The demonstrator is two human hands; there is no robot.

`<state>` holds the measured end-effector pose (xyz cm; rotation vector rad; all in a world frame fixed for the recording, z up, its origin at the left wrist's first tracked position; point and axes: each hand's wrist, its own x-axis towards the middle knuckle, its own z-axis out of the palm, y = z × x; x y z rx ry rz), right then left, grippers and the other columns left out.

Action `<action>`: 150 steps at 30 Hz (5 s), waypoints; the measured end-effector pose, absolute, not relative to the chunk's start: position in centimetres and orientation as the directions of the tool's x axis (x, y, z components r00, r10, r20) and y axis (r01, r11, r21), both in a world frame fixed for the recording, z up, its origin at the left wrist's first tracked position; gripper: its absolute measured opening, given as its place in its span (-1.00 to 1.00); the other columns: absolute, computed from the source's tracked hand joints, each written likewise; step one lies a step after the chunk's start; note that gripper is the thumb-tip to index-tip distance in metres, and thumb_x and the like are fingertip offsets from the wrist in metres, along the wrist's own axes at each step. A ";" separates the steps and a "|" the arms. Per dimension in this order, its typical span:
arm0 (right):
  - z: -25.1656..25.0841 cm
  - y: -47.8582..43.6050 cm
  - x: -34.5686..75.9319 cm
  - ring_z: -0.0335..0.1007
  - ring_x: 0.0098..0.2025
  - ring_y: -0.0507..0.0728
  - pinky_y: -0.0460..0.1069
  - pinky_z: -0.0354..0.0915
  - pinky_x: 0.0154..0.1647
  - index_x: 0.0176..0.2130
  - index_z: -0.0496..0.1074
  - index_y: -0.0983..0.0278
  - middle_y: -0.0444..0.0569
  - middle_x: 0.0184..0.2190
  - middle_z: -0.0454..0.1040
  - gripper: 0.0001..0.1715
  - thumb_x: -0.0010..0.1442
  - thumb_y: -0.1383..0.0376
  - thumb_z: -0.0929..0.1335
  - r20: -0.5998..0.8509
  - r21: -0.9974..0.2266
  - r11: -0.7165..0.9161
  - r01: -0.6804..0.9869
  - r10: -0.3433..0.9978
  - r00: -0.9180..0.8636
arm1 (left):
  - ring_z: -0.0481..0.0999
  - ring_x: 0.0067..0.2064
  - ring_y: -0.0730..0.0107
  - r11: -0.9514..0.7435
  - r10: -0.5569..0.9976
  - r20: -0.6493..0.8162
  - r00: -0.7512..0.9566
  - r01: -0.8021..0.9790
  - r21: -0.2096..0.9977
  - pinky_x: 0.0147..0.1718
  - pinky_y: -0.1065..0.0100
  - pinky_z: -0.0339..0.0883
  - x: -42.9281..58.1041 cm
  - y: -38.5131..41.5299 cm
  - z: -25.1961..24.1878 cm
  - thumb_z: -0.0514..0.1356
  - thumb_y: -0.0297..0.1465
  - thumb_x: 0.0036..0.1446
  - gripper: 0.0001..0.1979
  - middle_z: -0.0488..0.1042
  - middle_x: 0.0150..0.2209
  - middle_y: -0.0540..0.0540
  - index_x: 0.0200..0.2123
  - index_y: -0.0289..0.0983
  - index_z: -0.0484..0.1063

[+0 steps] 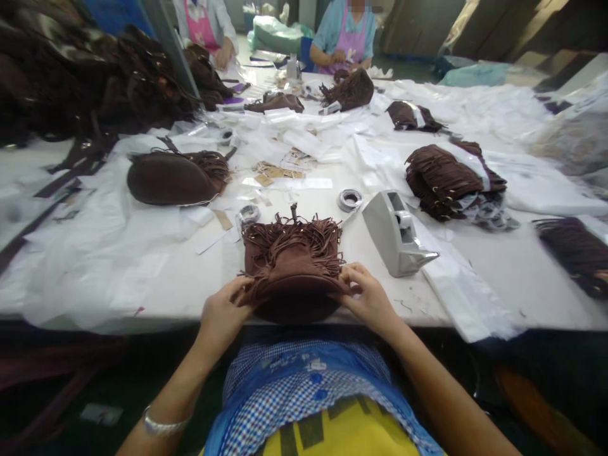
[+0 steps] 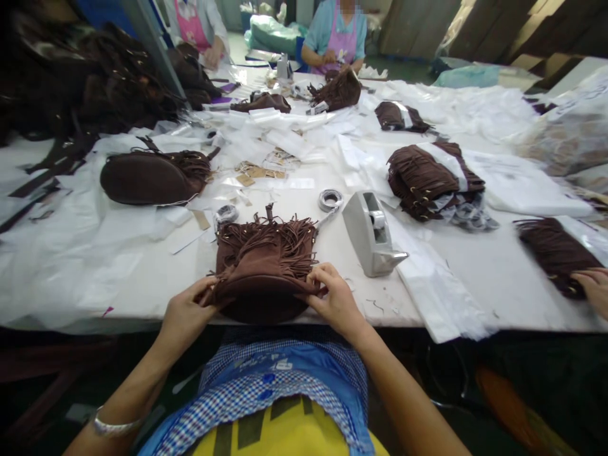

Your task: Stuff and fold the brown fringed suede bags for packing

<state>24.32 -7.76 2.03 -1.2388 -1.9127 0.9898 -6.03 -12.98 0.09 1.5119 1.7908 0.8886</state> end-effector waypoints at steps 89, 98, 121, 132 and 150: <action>-0.8 -13.1 23.1 0.52 -0.29 0.12 0.01 0.43 -0.22 0.10 0.22 0.22 -0.04 -0.28 0.55 -0.53 0.24 0.32 0.37 0.173 -0.799 0.197 0.568 0.980 -0.097 | 0.57 -0.06 0.10 -0.579 0.728 0.422 0.540 0.814 -0.043 0.02 0.09 0.37 1.0 -14.9 -0.7 0.16 -0.30 0.29 -0.58 0.55 -0.03 -0.26 0.18 -0.28 0.39; -2.0 -10.2 24.0 0.41 -0.35 0.07 0.00 0.37 -0.19 -0.03 0.40 0.26 0.00 -0.20 0.47 -0.61 0.13 0.33 0.47 0.262 -0.702 0.227 0.675 0.964 -0.052 | 0.55 -0.01 0.10 -0.541 0.754 0.401 0.520 0.838 -0.068 -0.04 0.16 0.43 1.5 -15.2 -0.7 0.15 -0.38 0.29 -0.48 0.40 0.20 -0.26 0.30 -0.18 0.24; -2.9 -10.3 28.2 0.47 -0.27 0.05 -0.09 0.38 -0.20 -0.09 0.47 0.19 -0.04 -0.26 0.51 -0.83 0.33 0.26 0.32 0.478 -0.530 0.559 0.637 0.818 -0.320 | 0.52 -0.07 0.08 -0.546 0.759 0.366 0.538 0.833 -0.090 -0.01 0.08 0.37 1.0 -15.2 -0.6 0.18 -0.47 0.20 -0.53 0.47 0.15 -0.18 0.19 -0.25 0.36; 0.7 -11.1 25.1 0.48 -0.36 0.05 -0.08 0.43 -0.32 -0.31 0.43 0.24 -0.11 -0.40 0.44 -0.77 0.19 0.13 0.43 0.089 -0.983 0.087 0.163 0.996 0.002 | 0.43 0.19 0.09 -0.628 0.676 0.526 0.517 0.777 0.044 0.17 0.06 0.28 0.8 -13.2 -2.0 0.14 -0.53 0.25 -0.36 0.39 0.21 -0.30 0.36 -0.28 0.06; 3.2 -8.0 24.7 0.49 -0.27 0.00 -0.18 0.32 -0.37 -0.11 0.48 0.26 -0.07 -0.19 0.59 -0.54 -0.08 0.40 0.48 -0.564 -0.762 -0.616 -0.200 0.783 -0.265 | 0.17 0.35 0.04 -0.678 0.665 0.488 0.566 0.731 0.077 0.28 -0.03 0.02 0.4 -13.5 -4.0 -0.01 -0.58 0.30 -0.42 0.17 0.35 -0.24 0.32 -0.02 0.19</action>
